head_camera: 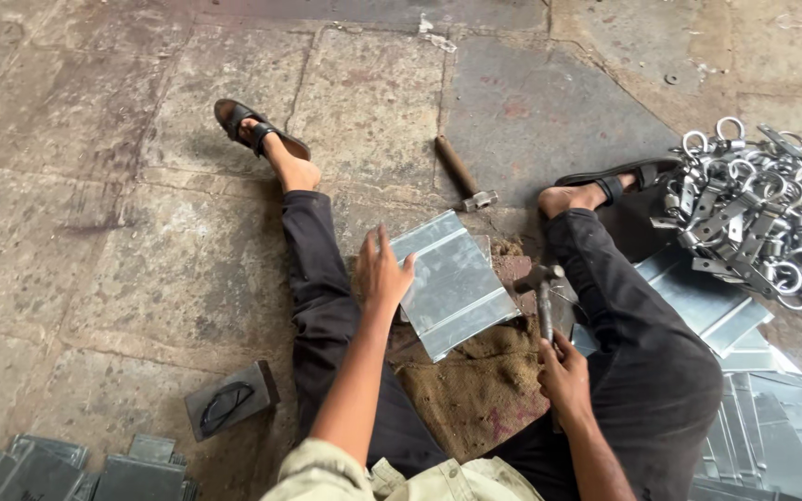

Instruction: The person sits on the floor and uses a hammer to strike a metal sheet placed on a block, repeatedly hammering its surface and edges while holding it by hand.

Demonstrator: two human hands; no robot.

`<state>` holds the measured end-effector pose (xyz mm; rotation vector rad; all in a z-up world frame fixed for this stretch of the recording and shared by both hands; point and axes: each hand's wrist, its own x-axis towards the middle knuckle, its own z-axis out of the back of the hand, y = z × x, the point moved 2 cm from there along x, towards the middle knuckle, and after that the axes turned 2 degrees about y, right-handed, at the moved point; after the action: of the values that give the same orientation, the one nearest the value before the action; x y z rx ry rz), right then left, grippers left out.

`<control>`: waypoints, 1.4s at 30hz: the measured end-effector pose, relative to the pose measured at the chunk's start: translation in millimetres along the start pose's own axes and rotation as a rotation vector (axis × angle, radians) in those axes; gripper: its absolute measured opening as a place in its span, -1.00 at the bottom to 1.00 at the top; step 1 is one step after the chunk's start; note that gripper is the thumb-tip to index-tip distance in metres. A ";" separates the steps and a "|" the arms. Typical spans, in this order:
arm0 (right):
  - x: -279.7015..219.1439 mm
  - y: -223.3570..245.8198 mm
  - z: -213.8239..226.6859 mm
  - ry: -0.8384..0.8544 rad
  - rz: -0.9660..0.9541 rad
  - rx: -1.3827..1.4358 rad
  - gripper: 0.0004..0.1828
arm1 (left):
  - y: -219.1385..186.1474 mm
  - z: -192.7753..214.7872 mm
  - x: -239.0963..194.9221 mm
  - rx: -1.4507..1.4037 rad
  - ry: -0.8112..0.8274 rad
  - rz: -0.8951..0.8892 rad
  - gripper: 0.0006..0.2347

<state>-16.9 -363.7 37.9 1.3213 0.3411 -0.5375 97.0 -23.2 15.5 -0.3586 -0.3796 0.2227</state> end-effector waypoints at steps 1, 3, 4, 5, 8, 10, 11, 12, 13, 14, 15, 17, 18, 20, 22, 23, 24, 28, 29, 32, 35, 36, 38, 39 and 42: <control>-0.4 -1.1 -1.0 -0.001 -0.013 -0.029 -0.42 | -4.0 -6.1 9.2 0.009 0.059 -0.040 -0.24; -1.9 -1.6 -4.1 0.007 -0.025 -0.048 -0.40 | -8.6 -19.4 27.7 0.038 0.419 0.067 -0.19; -3.0 -1.2 -6.0 0.017 -0.023 -0.039 -0.40 | -8.3 -22.8 31.2 0.055 0.598 0.122 -0.16; -1.3 1.3 -5.6 0.027 -0.018 -0.029 -0.40 | -7.4 -23.2 35.7 0.057 0.626 0.160 -0.14; 1.7 6.2 -0.2 0.020 -0.004 -0.081 -0.36 | 9.3 -25.0 32.2 0.020 0.730 0.302 -0.07; -1.5 5.0 2.3 0.013 -0.019 -0.105 -0.33 | 35.0 -24.5 8.5 -0.061 0.829 0.434 -0.06; -2.2 5.6 -0.5 0.013 -0.025 -0.113 -0.32 | 49.0 -18.9 -3.4 -0.082 0.681 0.328 -0.04; -3.0 7.6 0.7 0.013 -0.031 -0.100 -0.32 | 57.3 -14.9 -19.0 -0.100 0.537 0.216 0.01; -3.5 10.3 -0.9 0.017 -0.037 -0.084 -0.32 | 66.9 -14.0 -38.5 -0.178 0.617 0.308 -0.11; -4.2 12.8 -4.0 0.021 -0.044 -0.068 -0.32 | 73.8 -11.8 -57.9 -0.256 0.696 0.401 -0.22; -5.7 14.9 -4.0 0.026 -0.047 -0.050 -0.31 | 74.2 -7.3 -79.3 -0.460 0.670 0.442 -0.44; -7.8 18.8 -1.8 0.034 -0.049 -0.018 -0.30 | 63.3 4.9 -106.0 -0.744 0.593 0.494 -0.65; -8.7 20.0 0.5 0.038 -0.061 0.004 -0.30 | 52.4 14.1 -113.6 -0.824 0.548 0.508 -0.68; -9.4 19.7 -5.9 0.043 -0.074 0.043 -0.32 | 26.4 42.2 -113.2 -0.805 0.438 0.426 -0.72; -8.8 18.0 -6.8 0.038 -0.081 0.034 -0.33 | -5.2 78.1 -103.6 -0.602 0.319 0.235 -0.74; -6.9 17.1 -4.8 0.032 -0.085 0.029 -0.34 | -20.7 95.1 -101.4 -0.562 0.351 0.201 -0.73; -5.1 15.7 -3.7 0.035 -0.085 0.052 -0.34 | -34.7 111.6 -100.2 -0.521 0.382 0.166 -0.71; -4.6 6.8 0.8 0.055 -0.082 0.139 -0.34 | -63.4 147.8 -80.5 -0.485 0.339 0.071 -0.67; -3.8 6.5 -0.3 0.065 -0.075 0.159 -0.33 | -63.5 150.2 -74.0 -0.525 0.258 0.035 -0.74; 0.4 9.7 -2.1 0.060 -0.102 0.152 -0.34 | -58.3 140.5 -55.2 -0.444 -0.005 -0.280 -0.89; -4.9 8.0 0.1 0.067 -0.062 0.135 -0.35 | -47.6 112.1 -59.1 -0.074 -0.104 -0.811 -0.84; -6.4 7.1 0.7 0.064 -0.088 0.143 -0.35 | -41.6 102.3 -64.8 -0.040 -0.033 -0.895 -0.84; -2.6 10.4 0.2 0.054 -0.126 0.170 -0.35 | -26.8 89.7 -73.0 -0.011 0.064 -0.957 -0.80; -3.0 9.8 0.7 0.058 -0.118 0.170 -0.34 | -18.2 87.9 -82.4 -0.022 0.103 -0.929 -0.78; -3.1 5.0 0.7 0.063 -0.102 0.166 -0.33 | 9.6 86.2 -97.7 0.123 0.173 -0.772 -0.69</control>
<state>-16.7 -363.1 43.8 1.4896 0.4249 -0.6208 -27.2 -15.8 55.3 -0.0904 -0.3077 -0.5350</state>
